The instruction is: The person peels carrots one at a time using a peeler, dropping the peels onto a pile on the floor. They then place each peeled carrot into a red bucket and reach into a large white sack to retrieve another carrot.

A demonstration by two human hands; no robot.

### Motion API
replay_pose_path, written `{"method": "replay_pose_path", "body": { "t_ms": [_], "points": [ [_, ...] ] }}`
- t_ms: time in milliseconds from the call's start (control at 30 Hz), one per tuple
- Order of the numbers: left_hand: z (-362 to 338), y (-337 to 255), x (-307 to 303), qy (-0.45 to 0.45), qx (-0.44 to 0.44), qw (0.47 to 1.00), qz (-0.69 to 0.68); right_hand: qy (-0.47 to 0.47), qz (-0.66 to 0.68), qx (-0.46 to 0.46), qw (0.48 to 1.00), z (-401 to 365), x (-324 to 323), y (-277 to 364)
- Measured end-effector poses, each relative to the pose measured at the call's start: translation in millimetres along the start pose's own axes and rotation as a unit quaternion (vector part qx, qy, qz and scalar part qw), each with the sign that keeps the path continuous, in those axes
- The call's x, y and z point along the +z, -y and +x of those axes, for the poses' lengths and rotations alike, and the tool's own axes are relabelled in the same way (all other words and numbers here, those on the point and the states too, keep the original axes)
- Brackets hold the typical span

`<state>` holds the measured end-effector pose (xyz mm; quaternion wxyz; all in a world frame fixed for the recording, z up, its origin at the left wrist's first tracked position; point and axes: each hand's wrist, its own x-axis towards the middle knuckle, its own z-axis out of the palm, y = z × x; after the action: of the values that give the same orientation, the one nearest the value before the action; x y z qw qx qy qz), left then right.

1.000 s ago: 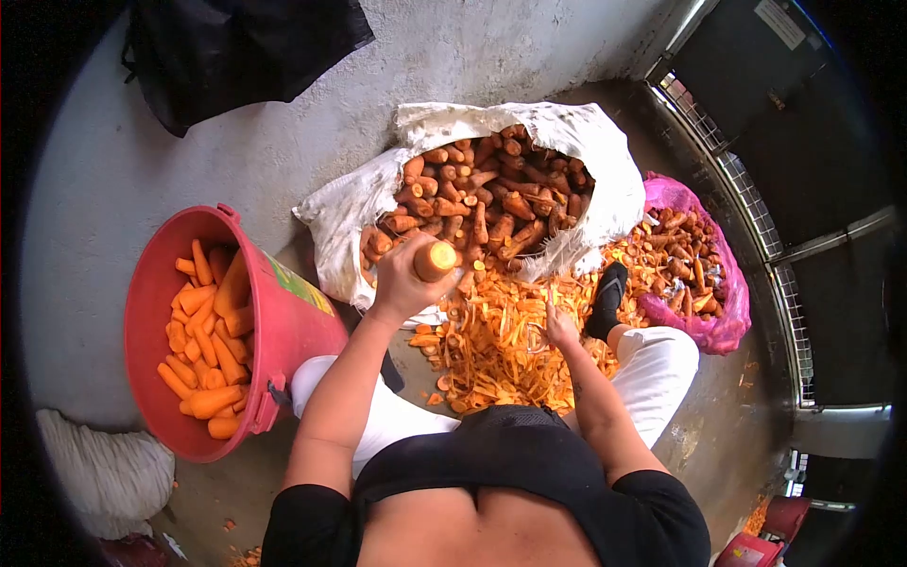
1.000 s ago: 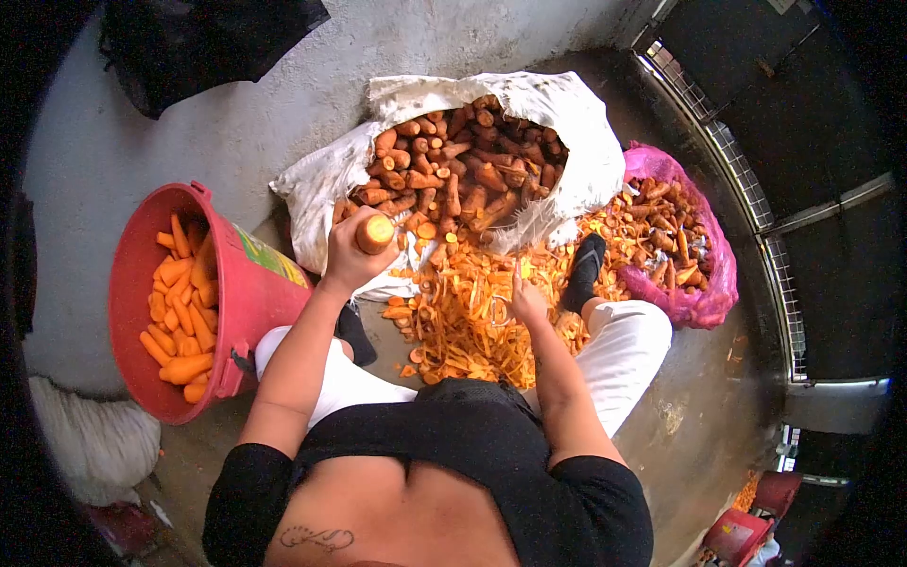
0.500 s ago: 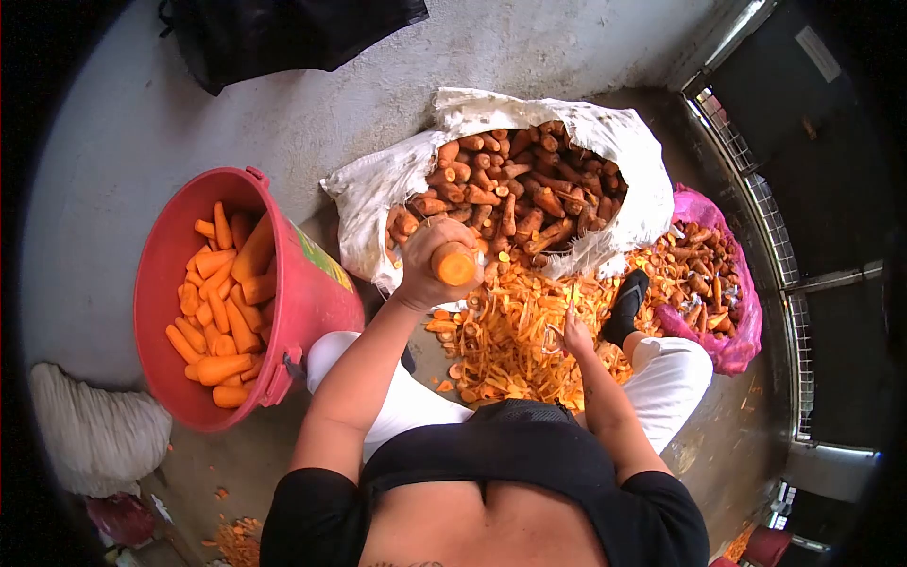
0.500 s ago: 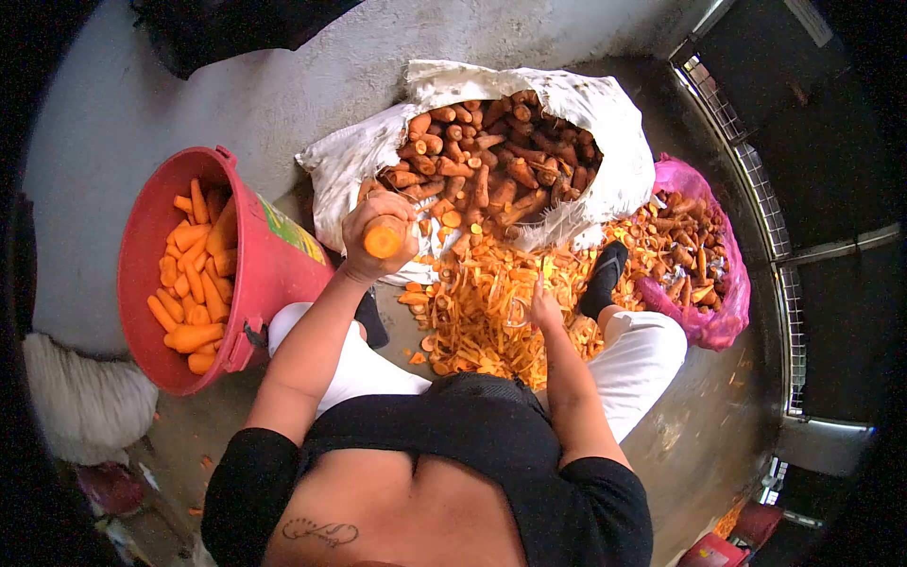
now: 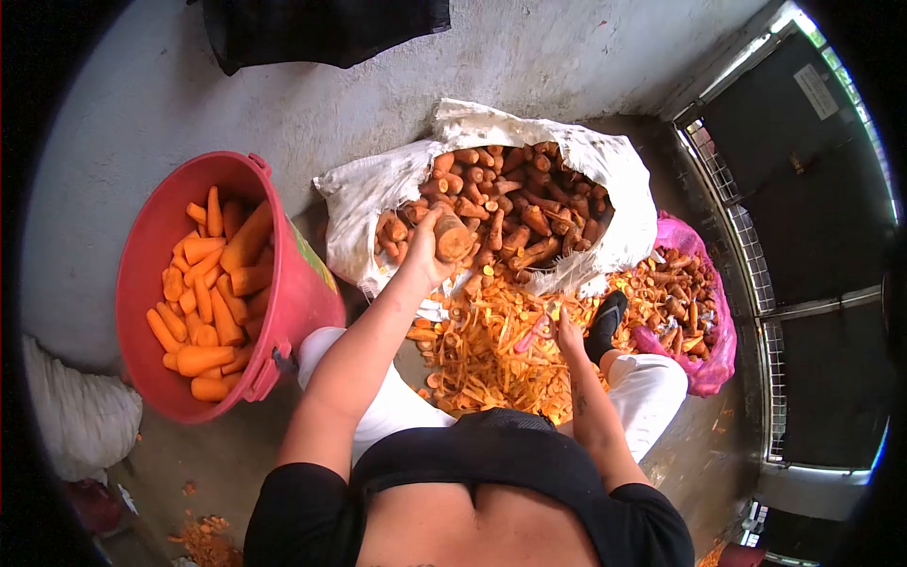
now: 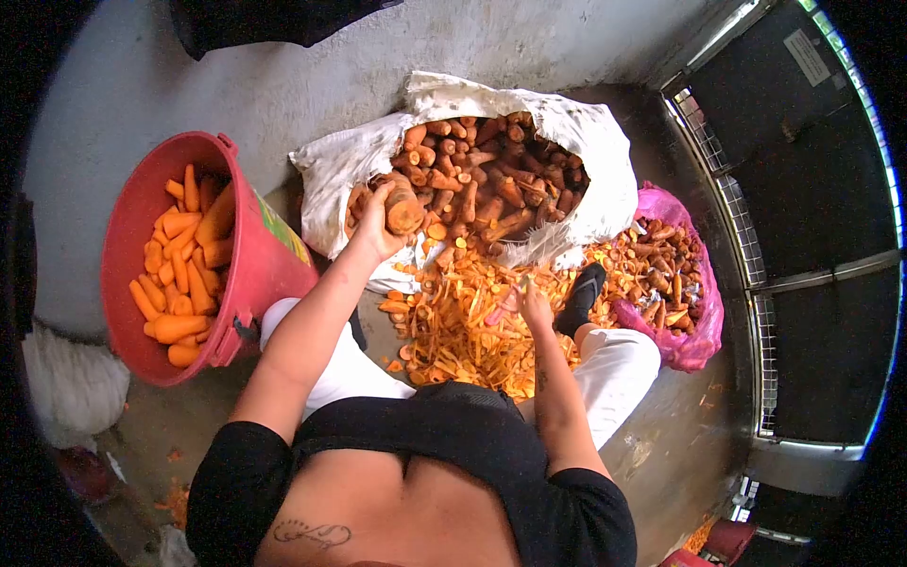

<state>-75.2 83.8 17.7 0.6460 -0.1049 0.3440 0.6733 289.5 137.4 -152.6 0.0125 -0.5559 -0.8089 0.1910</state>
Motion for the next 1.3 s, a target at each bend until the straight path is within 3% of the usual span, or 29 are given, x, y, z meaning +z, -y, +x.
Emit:
{"method": "replay_pose_path", "body": {
  "t_ms": [33, 100, 133, 200, 233, 267, 333, 400, 533, 600, 700, 767, 967, 1100, 1300],
  "points": [
    [-0.1, -0.1, -0.5, 0.029, -0.001, 1.0, 0.004, 0.047, 0.15, 0.045, 0.986, 6.7, -14.1, 11.4],
    [-1.0, 1.2, 1.2, 0.059, -0.01, 0.998, 0.008, 0.094, 0.438, 0.172, 0.878, 18.3, -49.5, 43.0],
    [-3.6, 0.9, 3.0, 0.08, -0.028, 0.996, 0.003, 0.1, 0.524, 0.159, 0.831, 10.0, -87.6, 79.7],
    [-10.6, 0.7, 7.0, 0.121, -0.067, 0.99, -0.007, 0.128, 0.502, 0.067, 0.852, 12.9, -129.1, 100.2],
    [-11.8, 2.3, 7.6, 0.136, -0.06, 0.989, 0.012, 0.145, 0.511, 0.08, 0.844, 8.8, -157.5, 120.9],
    [-12.4, 4.3, 8.1, 0.151, -0.053, 0.987, 0.031, 0.178, 0.494, 0.005, 0.851, 12.7, -178.7, 121.8],
    [-16.1, 7.3, 10.2, 0.163, -0.054, 0.983, 0.059, 0.052, 0.38, -0.137, 0.913, 30.9, -183.6, 115.3],
    [-21.5, 9.2, 12.3, 0.156, -0.073, 0.982, 0.082, 0.02, 0.292, -0.205, 0.934, 33.0, -210.7, 125.5],
    [-18.0, 20.7, 11.7, 0.135, -0.086, 0.984, 0.081, -0.04, 0.087, -0.152, 0.984, 46.7, -220.5, 134.3],
    [-17.2, 26.4, 11.5, 0.139, -0.108, 0.981, 0.081, -0.098, -0.028, -0.229, 0.968, 47.2, -221.5, 149.6],
    [-26.1, 35.6, 23.4, 0.1, -0.079, 0.985, 0.113, -0.19, -0.012, -0.298, 0.935, 42.6, -214.2, 177.5],
    [-22.5, 41.4, 21.1, 0.113, -0.116, 0.981, 0.105, -0.231, 0.008, -0.352, 0.907, 39.1, -210.3, 184.7],
    [-27.9, 53.4, 18.3, 0.114, -0.193, 0.969, 0.103, -0.223, 0.028, -0.416, 0.881, 26.6, -208.4, 202.4],
    [-20.5, 63.9, 11.8, 0.078, -0.2, 0.964, 0.155, -0.213, 0.03, -0.44, 0.872, 23.5, -203.6, 204.5],
    [-17.8, 68.6, 6.2, 0.099, -0.202, 0.957, 0.183, -0.201, 0.022, -0.456, 0.866, 23.4, -199.4, 205.1]
  ]
}}
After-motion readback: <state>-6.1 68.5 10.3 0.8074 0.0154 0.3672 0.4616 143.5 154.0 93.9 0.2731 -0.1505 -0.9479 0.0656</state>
